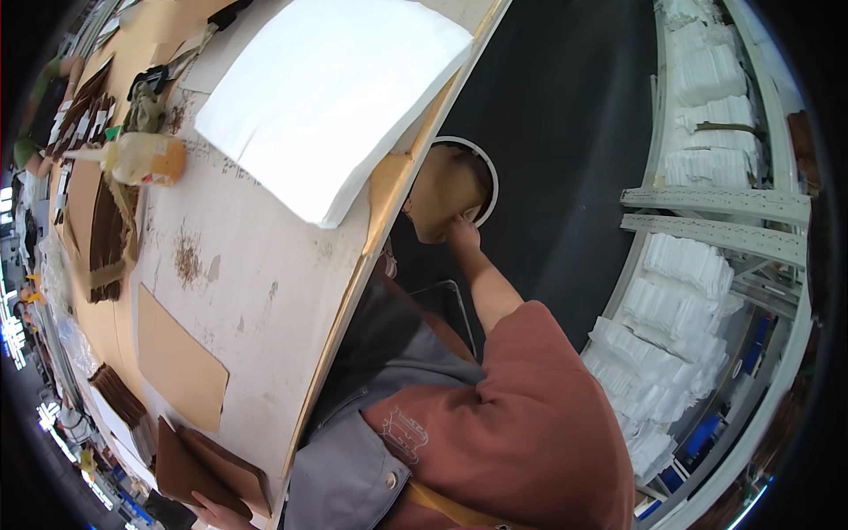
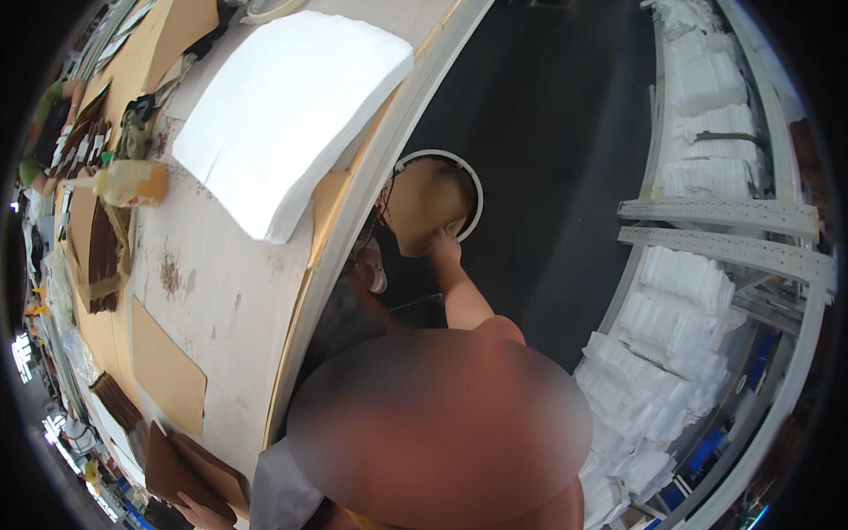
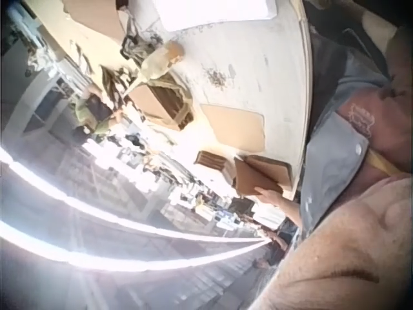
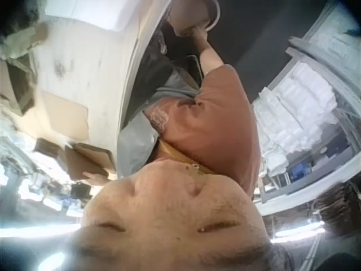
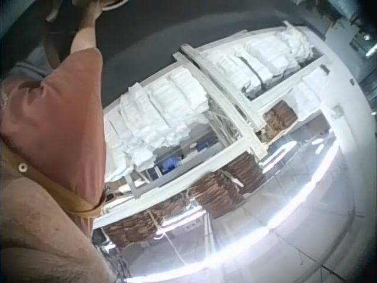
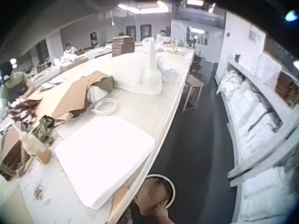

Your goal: The recorder is gluing and layering panels for leather bags in a factory workshop.

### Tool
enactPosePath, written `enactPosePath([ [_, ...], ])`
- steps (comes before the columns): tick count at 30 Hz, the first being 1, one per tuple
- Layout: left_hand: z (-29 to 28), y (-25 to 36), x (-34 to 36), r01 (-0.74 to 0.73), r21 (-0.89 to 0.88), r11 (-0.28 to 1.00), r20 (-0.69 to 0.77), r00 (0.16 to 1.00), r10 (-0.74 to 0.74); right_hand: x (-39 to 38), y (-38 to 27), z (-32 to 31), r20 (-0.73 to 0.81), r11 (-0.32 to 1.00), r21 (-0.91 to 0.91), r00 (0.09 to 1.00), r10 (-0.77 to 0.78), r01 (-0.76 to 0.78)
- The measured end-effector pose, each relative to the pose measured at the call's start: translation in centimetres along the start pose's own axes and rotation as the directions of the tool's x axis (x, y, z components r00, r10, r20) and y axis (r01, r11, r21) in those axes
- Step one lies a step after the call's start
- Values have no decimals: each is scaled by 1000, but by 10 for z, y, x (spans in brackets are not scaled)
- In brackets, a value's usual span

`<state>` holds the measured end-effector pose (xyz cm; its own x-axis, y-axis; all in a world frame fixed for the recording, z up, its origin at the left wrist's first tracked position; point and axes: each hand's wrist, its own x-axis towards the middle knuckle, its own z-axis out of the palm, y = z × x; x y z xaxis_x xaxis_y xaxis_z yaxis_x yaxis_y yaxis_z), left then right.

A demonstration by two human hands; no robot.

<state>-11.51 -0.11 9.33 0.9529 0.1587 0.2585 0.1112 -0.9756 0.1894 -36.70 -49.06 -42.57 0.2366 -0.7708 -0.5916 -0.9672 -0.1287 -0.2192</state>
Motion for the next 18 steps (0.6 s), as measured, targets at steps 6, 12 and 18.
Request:
enactPosePath([
  [6, 24, -88, 45, -79, -137, 987, 33, 996, 85, 55, -6, 2, 111, 980, -192, 991, 80, -58],
  [12, 20, -118, 41, -121, -217, 969, 87, 986, 142, 78, 21, 25, 104, 904, -396, 986, -128, 159],
  [18, 25, -84, 23, -28, -189, 981, 5, 1000, 30, 30, 44, -3, -82, 373, -853, 613, -786, 364],
])
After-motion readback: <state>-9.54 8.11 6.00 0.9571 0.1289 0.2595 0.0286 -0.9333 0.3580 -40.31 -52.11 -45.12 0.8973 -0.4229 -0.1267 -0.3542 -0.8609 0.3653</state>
